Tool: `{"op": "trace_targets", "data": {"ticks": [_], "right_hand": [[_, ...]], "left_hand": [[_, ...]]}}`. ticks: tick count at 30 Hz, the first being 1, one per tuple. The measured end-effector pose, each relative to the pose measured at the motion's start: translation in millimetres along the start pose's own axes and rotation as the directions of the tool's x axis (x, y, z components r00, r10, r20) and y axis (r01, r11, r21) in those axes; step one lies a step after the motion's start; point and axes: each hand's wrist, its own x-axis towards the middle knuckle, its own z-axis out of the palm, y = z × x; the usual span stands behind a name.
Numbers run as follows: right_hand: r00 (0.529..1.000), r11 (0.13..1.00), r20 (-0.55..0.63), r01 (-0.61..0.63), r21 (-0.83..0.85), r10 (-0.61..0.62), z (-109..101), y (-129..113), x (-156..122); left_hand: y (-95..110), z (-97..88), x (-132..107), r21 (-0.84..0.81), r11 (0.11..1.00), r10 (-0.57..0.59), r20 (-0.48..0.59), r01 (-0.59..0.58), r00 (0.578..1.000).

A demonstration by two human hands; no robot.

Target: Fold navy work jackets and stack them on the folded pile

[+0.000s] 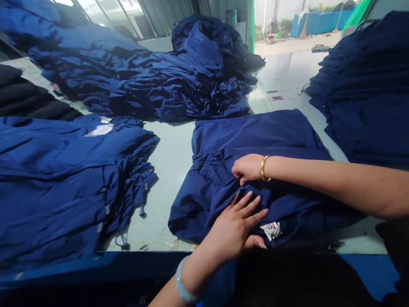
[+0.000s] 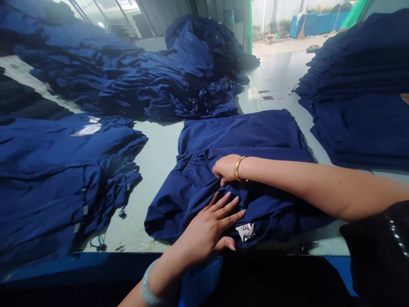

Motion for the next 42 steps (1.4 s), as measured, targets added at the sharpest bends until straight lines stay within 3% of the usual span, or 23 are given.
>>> {"op": "trace_targets", "data": {"ticks": [4,8,10,13,15,17,19,21,23,25,29,33,35,39,42], "right_hand": [[0.992,0.981,-0.107,-0.039,0.191,0.061,-10,7,16],[0.931,0.955,-0.305,-0.117,0.273,0.201,-32,12,28],[0.899,0.964,-0.377,-0.145,0.224,0.223,-41,13,18],[0.825,0.980,-0.534,-0.109,0.167,0.183,-43,13,-23],[0.776,0.985,-0.613,-0.060,0.160,0.147,-31,12,-58],[0.776,0.988,-0.620,-0.025,0.153,0.116,-4,11,-89],[0.817,0.992,-0.567,-0.053,0.112,0.108,34,11,-111],[0.847,0.983,-0.499,-0.166,0.077,0.182,74,15,-121],[0.841,0.952,-0.452,-0.296,0.077,0.298,107,22,-124],[0.822,0.923,-0.428,-0.374,0.089,0.375,127,28,-125],[0.822,0.908,-0.389,-0.401,0.124,0.416,123,35,-133],[0.770,0.909,-0.488,-0.391,0.146,0.410,111,33,-149],[0.766,0.921,-0.521,-0.371,0.121,0.377,117,30,-154],[0.795,0.921,-0.468,-0.358,0.153,0.387,136,27,-154],[0.730,0.901,-0.528,-0.360,0.242,0.433,129,31,-157]], "left_hand": [[-2,-1.6,3,0.008,1.000,0.022,0.015,-0.022,1.000],[-1,-2.8,1,0.033,0.999,0.033,-0.004,-0.033,0.999],[-1,-8.1,-1,0.034,0.999,0.038,-0.031,-0.037,0.999],[-2,-22.8,1,0.020,0.999,0.030,-0.180,-0.027,0.983],[-6,-32.3,9,0.041,0.999,0.002,-0.298,0.011,0.955],[-14,-36.2,21,0.113,0.991,-0.027,-0.338,0.069,0.941],[-25,-32.0,32,0.201,0.970,-0.071,-0.299,0.135,0.952],[-40,-21.6,39,0.249,0.948,-0.140,-0.229,0.197,0.963],[-56,-10.5,40,0.253,0.939,-0.198,-0.161,0.234,0.967],[-69,-4.4,38,0.233,0.944,-0.215,-0.107,0.235,0.971],[-79,-14.9,30,0.171,0.965,-0.193,-0.046,0.198,0.980],[-82,-30.6,16,0.199,0.944,-0.233,-0.158,0.262,0.960],[-86,-28.4,9,0.264,0.912,-0.272,-0.185,0.315,0.944],[-91,-15.5,5,0.350,0.865,-0.345,-0.110,0.361,0.932],[-86,-20.3,6,0.335,0.847,-0.363,-0.203,0.413,0.909]]}}
